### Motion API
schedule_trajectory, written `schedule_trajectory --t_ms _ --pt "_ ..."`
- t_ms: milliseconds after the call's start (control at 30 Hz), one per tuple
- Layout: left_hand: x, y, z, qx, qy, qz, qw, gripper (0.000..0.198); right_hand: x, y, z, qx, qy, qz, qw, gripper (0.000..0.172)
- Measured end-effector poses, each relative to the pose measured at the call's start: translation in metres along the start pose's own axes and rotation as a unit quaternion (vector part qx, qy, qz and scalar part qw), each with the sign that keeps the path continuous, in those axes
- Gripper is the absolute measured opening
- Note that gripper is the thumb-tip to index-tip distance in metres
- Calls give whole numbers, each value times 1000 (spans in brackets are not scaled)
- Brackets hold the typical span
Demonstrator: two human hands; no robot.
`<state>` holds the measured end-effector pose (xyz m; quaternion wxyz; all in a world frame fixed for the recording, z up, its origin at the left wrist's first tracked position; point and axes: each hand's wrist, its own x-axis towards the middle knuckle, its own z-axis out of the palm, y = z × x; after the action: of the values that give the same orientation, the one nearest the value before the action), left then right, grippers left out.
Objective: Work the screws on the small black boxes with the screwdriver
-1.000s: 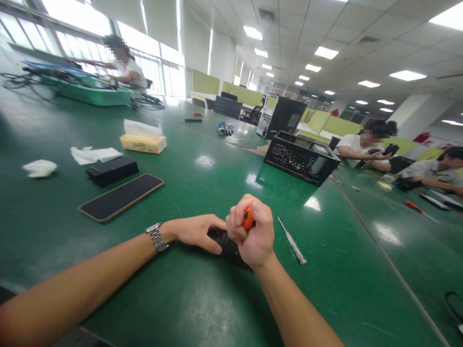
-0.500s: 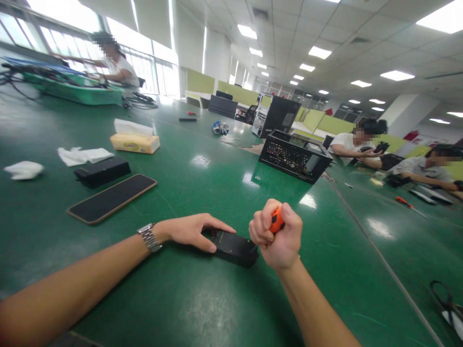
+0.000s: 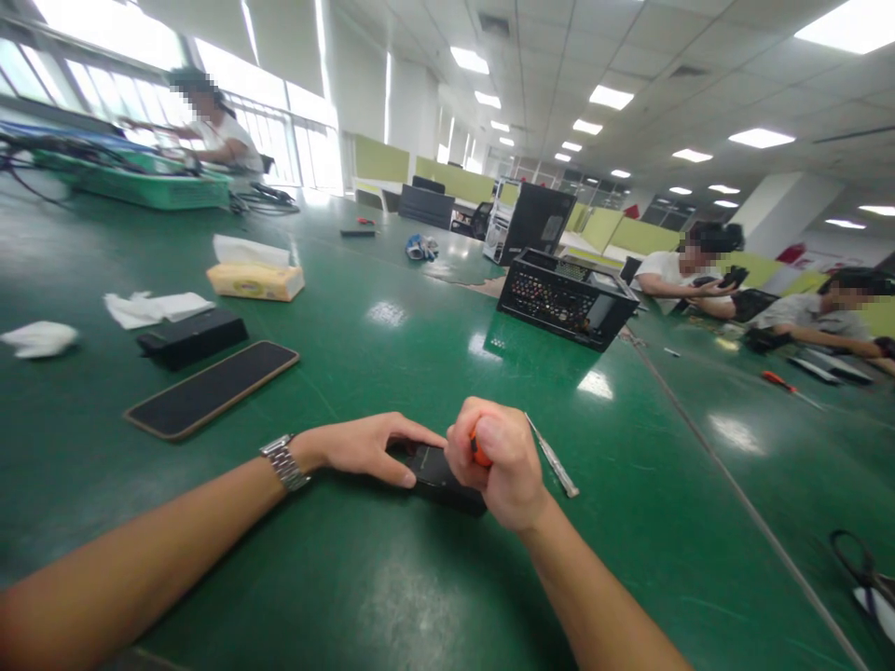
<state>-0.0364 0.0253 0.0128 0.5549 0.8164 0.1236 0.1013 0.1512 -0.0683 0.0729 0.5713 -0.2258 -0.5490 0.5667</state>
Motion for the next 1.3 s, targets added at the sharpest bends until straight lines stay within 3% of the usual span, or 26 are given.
schedule_trajectory --t_ms 167,300,1300 --pt "0 -2 -1 21 14 3 1000 57 -2 -19 -20 63 27 9 998 43" --pt "0 -3 -1 23 13 1 1000 57 -6 -20 -28 71 27 19 997 43" --pt "0 -2 1 27 24 0 999 57 -10 -13 -19 56 -22 -15 998 40"
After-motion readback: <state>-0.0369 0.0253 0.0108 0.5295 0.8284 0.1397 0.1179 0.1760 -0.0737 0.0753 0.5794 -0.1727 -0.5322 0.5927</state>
